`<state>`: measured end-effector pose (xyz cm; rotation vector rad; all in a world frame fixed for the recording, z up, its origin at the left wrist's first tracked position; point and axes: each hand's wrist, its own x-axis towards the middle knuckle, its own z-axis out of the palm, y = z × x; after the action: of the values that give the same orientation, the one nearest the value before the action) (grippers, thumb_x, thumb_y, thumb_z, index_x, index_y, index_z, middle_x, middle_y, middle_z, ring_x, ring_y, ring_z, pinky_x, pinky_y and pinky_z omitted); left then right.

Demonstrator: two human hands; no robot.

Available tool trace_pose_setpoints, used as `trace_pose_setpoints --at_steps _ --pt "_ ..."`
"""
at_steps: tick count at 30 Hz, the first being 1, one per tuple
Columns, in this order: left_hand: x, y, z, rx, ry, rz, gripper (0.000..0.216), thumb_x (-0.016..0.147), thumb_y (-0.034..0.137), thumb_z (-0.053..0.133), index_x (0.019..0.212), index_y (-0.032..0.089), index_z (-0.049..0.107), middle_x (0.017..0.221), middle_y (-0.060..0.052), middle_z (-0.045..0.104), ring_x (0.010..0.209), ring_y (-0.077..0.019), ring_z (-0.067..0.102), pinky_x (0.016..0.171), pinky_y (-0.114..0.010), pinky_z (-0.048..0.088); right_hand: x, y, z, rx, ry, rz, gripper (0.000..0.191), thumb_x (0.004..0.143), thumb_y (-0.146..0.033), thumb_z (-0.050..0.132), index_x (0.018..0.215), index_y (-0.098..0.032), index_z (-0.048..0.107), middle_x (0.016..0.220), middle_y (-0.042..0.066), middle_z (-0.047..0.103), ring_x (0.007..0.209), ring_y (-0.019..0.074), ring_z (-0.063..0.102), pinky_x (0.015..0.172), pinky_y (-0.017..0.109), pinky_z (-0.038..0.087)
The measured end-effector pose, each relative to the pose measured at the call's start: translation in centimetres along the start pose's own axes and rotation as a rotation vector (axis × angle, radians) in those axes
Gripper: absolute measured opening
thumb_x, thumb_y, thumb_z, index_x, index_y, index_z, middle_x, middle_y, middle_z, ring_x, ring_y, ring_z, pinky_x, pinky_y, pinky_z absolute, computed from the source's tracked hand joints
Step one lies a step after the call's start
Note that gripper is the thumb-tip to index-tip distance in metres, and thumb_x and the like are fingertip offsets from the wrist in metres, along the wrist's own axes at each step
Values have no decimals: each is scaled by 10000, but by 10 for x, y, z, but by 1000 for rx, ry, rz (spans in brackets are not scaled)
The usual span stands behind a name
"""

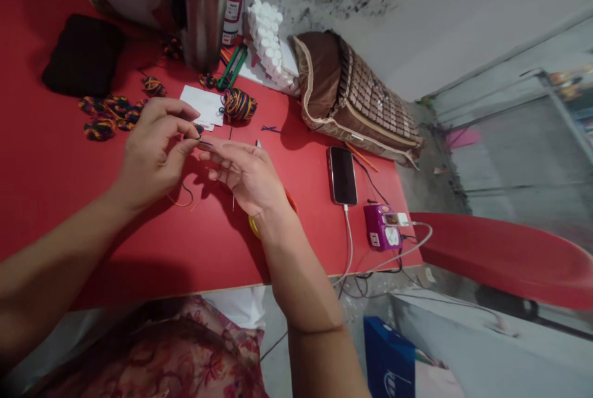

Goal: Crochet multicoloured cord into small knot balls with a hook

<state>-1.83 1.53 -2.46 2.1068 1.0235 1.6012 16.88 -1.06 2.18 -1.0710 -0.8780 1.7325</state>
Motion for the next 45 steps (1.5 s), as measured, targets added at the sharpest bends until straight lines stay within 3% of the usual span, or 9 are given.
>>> trace_pose_setpoints --at_steps 3,8,14,18,24,28,33,38,45 --pt "0 -4 2 -57 3 -76 99 1022 250 688 931 256 651 1120 -81 734 1059 -250 699 956 -467 596 -2 -1 0 -119 18 -84 116 895 -352 859 898 -239 882 1016 55 861 870 168 766 668 282 600" --pt "-2 0 4 -365 -89 -455 236 1036 461 737 962 251 659 942 -54 747 863 -225 715 817 -406 623 2 3 -3 -562 176 -542 86 970 -268 788 998 -270 869 1071 26 821 860 150 730 802 326 619" --pt "-3 5 6 -431 -88 -486 301 986 517 795 964 239 682 935 -52 753 858 -213 705 773 -357 599 13 16 -6 -744 80 -646 145 954 -237 771 1073 -248 853 1024 29 795 841 152 697 773 320 592" --pt "-2 6 6 -393 -60 -430 214 984 436 795 948 249 697 842 -25 725 749 -190 669 682 -350 550 6 13 2 -664 99 -560 101 974 -288 768 1016 -274 858 1017 28 821 938 182 740 845 342 603" --pt "-3 3 6 -459 -55 -428 150 951 382 827 935 269 730 822 -6 748 705 -173 669 631 -355 531 0 2 7 -526 123 -376 102 926 -345 806 936 -261 865 839 -7 809 689 147 673 670 316 574" --pt "-2 6 3 -369 -88 -372 92 959 341 788 921 273 738 864 -22 775 760 -200 701 671 -375 549 3 0 4 -489 136 -378 61 873 -300 844 850 -251 871 799 -8 812 805 175 733 752 324 598" --pt "-1 10 -1 -294 -80 -321 56 951 255 746 906 288 738 885 -21 778 802 -221 720 709 -397 559 5 1 0 -488 109 -359 92 846 -331 878 866 -241 872 735 -26 787 610 117 599 622 294 511" --pt "-1 11 -2 -351 -87 -342 86 968 221 729 923 294 736 895 -7 740 800 -202 707 715 -394 545 3 1 1 -500 97 -393 122 850 -350 874 848 -232 843 751 -14 793 630 127 634 621 293 509" --pt "0 9 0 -381 -93 -337 74 947 259 759 881 274 727 879 -31 744 790 -227 692 748 -420 555 2 2 7 -526 102 -426 110 872 -306 769 807 -251 699 673 -56 662 553 95 479 550 289 394"
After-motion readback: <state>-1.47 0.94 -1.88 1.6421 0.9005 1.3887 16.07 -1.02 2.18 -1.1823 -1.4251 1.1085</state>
